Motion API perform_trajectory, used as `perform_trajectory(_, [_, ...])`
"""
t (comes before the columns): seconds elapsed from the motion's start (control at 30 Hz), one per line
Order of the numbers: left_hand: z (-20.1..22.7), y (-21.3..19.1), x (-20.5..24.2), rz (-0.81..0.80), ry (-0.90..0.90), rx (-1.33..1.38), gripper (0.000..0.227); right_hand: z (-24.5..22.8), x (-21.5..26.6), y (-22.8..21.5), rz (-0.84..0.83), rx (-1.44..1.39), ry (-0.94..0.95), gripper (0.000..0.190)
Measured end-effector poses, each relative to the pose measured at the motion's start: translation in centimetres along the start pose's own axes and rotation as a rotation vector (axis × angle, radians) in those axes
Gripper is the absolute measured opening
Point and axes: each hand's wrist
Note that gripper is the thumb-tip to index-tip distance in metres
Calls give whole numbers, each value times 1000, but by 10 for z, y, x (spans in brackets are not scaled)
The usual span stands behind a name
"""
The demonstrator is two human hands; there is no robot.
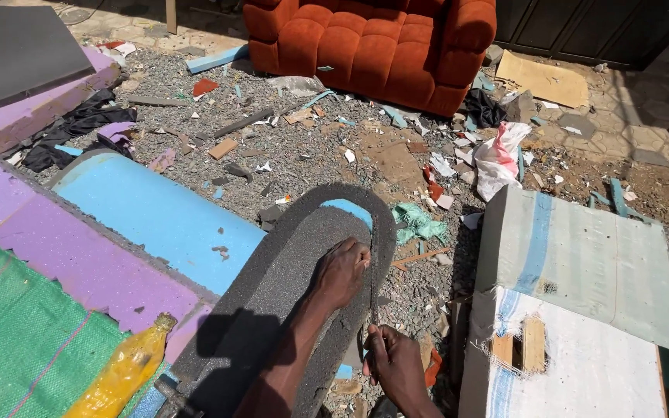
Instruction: Cutting a shaped piece of foam from a larger block using a metal rod and a hammer in an outdoor workspace.
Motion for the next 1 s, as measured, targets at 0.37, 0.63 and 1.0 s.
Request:
perform_trajectory(0.37, [15, -7, 1, 30, -4, 185, 35, 4, 11, 4, 12, -91, -62, 48])
perform_trajectory(0.63, [36, -27, 4, -31, -89, 224, 28, 4, 0, 2, 49, -14, -126, 48])
perform_trajectory(1.0, [62, -59, 7, -33, -93, 216, 22, -3, 0, -9, 89, -131, -190, 46])
Point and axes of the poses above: each hand's wrist, its own x-axis away from the middle knuckle, its own y-axis out of the palm, z = x × y, and after that the axes turned 7 degrees about x, right-handed
